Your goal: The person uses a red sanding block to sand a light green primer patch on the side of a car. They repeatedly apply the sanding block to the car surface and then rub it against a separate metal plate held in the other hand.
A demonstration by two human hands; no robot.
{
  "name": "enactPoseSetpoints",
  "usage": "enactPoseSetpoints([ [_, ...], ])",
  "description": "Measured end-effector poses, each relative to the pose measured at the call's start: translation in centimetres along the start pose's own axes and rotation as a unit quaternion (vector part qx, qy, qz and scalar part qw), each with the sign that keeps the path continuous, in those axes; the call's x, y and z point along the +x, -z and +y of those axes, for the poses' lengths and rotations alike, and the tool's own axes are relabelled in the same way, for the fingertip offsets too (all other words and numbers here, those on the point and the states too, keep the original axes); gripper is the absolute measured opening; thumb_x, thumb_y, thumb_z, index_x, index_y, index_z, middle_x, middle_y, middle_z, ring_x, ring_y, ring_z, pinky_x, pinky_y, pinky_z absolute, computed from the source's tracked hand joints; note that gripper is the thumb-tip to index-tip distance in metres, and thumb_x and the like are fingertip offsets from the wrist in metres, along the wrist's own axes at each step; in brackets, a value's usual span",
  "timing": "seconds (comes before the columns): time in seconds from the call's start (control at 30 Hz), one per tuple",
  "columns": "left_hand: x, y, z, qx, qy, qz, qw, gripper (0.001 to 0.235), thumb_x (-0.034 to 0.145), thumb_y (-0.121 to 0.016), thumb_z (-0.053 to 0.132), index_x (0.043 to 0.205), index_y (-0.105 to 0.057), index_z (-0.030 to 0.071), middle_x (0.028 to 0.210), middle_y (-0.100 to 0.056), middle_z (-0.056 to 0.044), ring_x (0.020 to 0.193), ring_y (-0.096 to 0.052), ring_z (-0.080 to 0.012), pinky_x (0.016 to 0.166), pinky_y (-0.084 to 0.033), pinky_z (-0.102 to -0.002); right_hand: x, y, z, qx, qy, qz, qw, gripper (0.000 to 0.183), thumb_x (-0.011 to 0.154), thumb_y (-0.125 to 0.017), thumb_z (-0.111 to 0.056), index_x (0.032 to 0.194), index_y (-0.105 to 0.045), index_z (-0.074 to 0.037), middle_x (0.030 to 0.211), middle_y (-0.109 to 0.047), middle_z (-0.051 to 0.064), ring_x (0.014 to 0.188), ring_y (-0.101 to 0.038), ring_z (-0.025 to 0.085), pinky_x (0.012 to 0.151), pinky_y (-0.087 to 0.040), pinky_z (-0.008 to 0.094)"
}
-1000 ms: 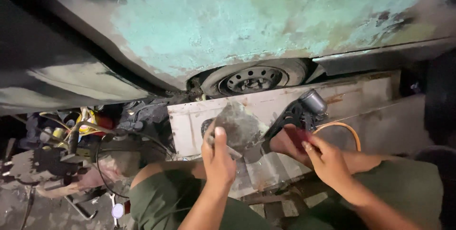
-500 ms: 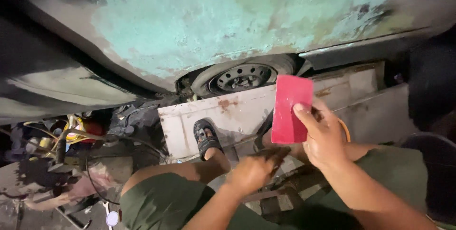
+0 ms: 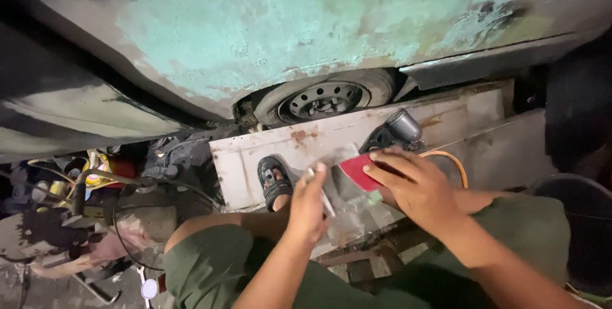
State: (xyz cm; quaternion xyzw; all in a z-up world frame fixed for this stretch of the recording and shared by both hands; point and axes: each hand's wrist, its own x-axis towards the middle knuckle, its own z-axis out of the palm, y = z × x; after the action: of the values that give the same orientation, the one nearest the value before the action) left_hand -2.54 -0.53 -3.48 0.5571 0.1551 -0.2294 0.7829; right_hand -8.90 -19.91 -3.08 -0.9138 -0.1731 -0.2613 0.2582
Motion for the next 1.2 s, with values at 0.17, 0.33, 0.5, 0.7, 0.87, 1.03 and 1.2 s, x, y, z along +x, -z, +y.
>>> enactPoseSetpoints([
  [0.17, 2.8, 3.1, 2.8, -0.125, 0.064, 0.094, 0.986, 0.034, 0.099, -0.062, 0.035, 0.119, -0.066, 0.009, 0.095, -0.071, -0.01, 0.081, -0.069, -0.0258, 0.069, -0.056, -0.04, -6.8, -1.7, 2.4, -0.158, -0.011, -0.084, 0.984, 0.046, 0.089, -0.067, -0.004, 0.131, -0.066, -0.022, 0.124, -0.069, 0.007, 0.101, -0.065, 0.03, 0.074, -0.057, 0.044],
  [0.33, 2.0, 3.8, 3.4, 0.125, -0.027, 0.012, 0.992, 0.075, 0.092, -0.049, 0.051, 0.158, -0.044, 0.015, 0.107, -0.052, -0.005, 0.098, -0.052, -0.0214, 0.085, -0.044, -0.038, -9.2, -3.9, 2.8, -0.008, -0.284, -0.079, 0.956, 0.037, 0.098, -0.054, -0.033, 0.126, -0.068, -0.012, 0.104, -0.072, 0.006, 0.089, -0.067, 0.022, 0.071, -0.053, 0.037],
  [0.5, 2.2, 3.7, -0.1, 0.274, -0.33, -0.124, 0.895, 0.055, 0.107, -0.039, 0.037, 0.146, -0.05, -0.001, 0.146, -0.06, -0.02, 0.139, -0.055, -0.0326, 0.118, -0.045, -0.045, -4.1, -4.6, -0.6, 0.407, -0.624, 0.133, 0.654, 0.041, 0.092, -0.066, -0.023, 0.127, -0.065, 0.0, 0.109, -0.068, 0.015, 0.097, -0.067, 0.028, 0.077, -0.052, 0.038],
  [0.7, 0.9, 2.4, -3.2, 0.422, -0.384, -0.178, 0.802, 0.046, 0.108, -0.049, 0.021, 0.154, -0.045, 0.021, 0.137, -0.064, -0.028, 0.115, -0.07, -0.0463, 0.095, -0.057, -0.06, -1.5, -6.1, 0.2, 0.513, -0.577, 0.234, 0.591, 0.036, 0.096, -0.063, -0.014, 0.129, -0.06, 0.002, 0.112, -0.067, 0.015, 0.101, -0.067, 0.029, 0.084, -0.055, 0.04],
  [0.87, 4.0, 4.2, -8.1, 0.635, -0.421, -0.243, 0.6, 0.022, 0.1, -0.06, 0.014, 0.121, -0.059, 0.007, 0.075, -0.059, -0.011, 0.045, -0.059, -0.031, 0.035, -0.045, -0.046, 1.6, -3.2, 0.5, 0.489, -0.524, 0.244, 0.654, 0.038, 0.087, -0.074, -0.023, 0.118, -0.064, -0.005, 0.106, -0.067, 0.007, 0.096, -0.065, 0.021, 0.079, -0.054, 0.036],
  [1.03, 3.1, 2.3, -6.5, 0.526, -0.214, -0.195, 0.8, 0.043, 0.107, -0.048, 0.031, 0.142, -0.056, 0.007, 0.073, -0.066, -0.022, 0.054, -0.059, -0.0351, 0.048, -0.044, -0.052, 2.7, 1.4, -0.9, 0.355, -0.37, 0.201, 0.834, 0.034, 0.097, -0.064, -0.022, 0.126, -0.065, -0.005, 0.111, -0.07, 0.008, 0.103, -0.067, 0.021, 0.085, -0.056, 0.033],
  [1.2, 2.7, 2.3, -3.8, 0.245, -0.053, -0.067, 0.966, 0.049, 0.1, -0.052, 0.058, 0.083, -0.032, 0.017, 0.081, -0.024, 0.001, 0.078, -0.029, -0.014, 0.071, -0.023, -0.036, 3.0, 2.5, -0.9, 0.047, -0.095, 0.072, 0.992, 0.028, 0.103, -0.056, -0.019, 0.12, -0.072, -0.003, 0.113, -0.076, 0.011, 0.082, -0.074, 0.014, 0.074, -0.061, 0.026],
])
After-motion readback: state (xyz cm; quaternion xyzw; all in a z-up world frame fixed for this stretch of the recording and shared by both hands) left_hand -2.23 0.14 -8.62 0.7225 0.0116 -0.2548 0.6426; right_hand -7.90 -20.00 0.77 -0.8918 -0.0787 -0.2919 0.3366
